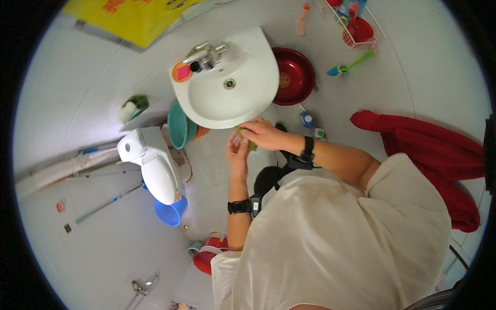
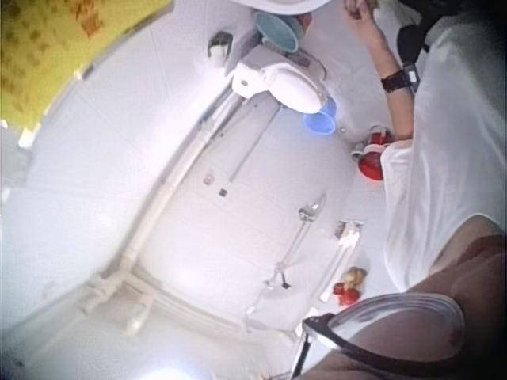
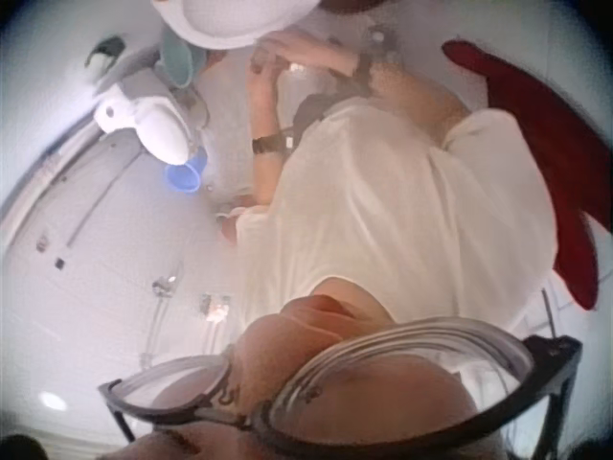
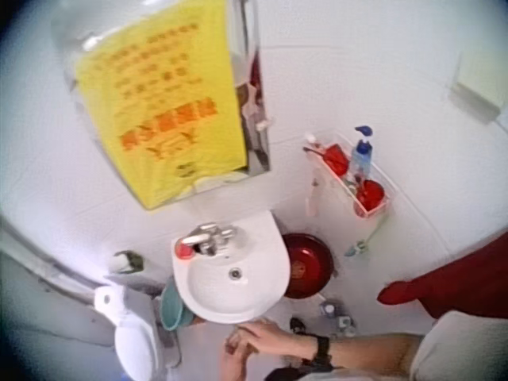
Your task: The person cleans a bathroom by wiping a door frame, wall tiles, and around a sink using a cloth.
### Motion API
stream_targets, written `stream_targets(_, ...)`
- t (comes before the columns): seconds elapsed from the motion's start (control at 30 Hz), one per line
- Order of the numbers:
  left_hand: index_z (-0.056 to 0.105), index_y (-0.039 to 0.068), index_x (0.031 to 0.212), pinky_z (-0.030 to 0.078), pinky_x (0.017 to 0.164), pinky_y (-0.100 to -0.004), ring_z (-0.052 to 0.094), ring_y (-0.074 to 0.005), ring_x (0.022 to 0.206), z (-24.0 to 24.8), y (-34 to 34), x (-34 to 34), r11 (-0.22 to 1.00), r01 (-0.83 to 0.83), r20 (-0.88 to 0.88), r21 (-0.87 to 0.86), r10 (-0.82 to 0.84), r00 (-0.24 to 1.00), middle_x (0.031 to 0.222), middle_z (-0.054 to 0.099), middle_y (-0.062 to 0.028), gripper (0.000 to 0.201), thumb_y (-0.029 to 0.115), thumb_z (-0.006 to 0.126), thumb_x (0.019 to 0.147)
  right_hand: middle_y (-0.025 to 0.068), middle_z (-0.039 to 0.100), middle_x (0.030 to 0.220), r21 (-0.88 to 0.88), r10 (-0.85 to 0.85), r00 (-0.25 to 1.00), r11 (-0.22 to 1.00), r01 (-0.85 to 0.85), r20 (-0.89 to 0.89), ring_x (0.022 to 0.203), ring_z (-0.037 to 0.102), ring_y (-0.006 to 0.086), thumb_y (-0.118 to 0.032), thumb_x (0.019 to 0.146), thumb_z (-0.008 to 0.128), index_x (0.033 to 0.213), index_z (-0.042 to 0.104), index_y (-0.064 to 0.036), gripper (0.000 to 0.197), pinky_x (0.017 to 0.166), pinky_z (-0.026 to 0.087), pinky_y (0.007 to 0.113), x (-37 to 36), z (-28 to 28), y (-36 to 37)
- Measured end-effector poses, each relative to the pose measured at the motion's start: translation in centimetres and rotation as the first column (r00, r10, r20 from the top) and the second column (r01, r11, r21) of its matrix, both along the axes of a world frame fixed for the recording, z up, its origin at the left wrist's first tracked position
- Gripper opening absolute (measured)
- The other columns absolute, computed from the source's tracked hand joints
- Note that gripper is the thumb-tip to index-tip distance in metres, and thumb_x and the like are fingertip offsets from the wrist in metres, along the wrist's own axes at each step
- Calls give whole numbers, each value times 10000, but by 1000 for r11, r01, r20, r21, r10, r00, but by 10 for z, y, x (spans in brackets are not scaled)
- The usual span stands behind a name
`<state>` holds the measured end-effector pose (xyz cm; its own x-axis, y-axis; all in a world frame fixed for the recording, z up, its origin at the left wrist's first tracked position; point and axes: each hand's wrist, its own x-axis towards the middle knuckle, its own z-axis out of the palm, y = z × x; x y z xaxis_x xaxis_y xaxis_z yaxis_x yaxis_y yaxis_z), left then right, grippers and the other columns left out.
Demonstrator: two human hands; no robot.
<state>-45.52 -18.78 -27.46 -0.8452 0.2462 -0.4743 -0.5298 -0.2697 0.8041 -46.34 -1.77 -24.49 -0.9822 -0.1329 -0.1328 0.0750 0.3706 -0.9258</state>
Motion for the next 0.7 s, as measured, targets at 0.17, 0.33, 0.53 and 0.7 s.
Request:
stream_targets(0.17,520,-2,1331,522,970,-397,631,-243,1123,-1,-1,-43,989,-119,143,94,105,984,1241,637,-123,384,137,605,983,172,711,1014,-127,-58,997,991,51,-54,858,680,292,-357,962,606,1109,690,-33,365,785,534,397,-74,-13,31)
stream_targets(0.33,540,19,1327,507,984,-411,616,-250,1159,-6,-4,-80,988,-119,234,97,94,968,1288,620,-109,394,260,442,1032,190,707,1027,118,-363,930,923,368,-61,938,686,321,-419,901,681,1152,627,18,507,822,540,405,-190,-44,84)
stream_targets(0.53,519,33,1362,489,985,-421,591,-249,1179,-5,-7,-124,988,-98,282,117,62,957,1299,604,-100,385,194,449,1020,253,678,1082,327,-425,901,843,428,-85,1029,651,418,-383,877,704,1138,618,52,515,861,525,474,-303,-62,86)
stream_targets(0.7,499,21,1378,499,998,-426,597,-263,1182,-1,-8,-166,993,-42,251,113,13,968,1292,605,-118,384,156,466,1020,203,708,1026,401,-268,929,845,354,-255,944,671,410,-139,891,610,1116,669,-47,251,855,534,462,-303,-82,97)
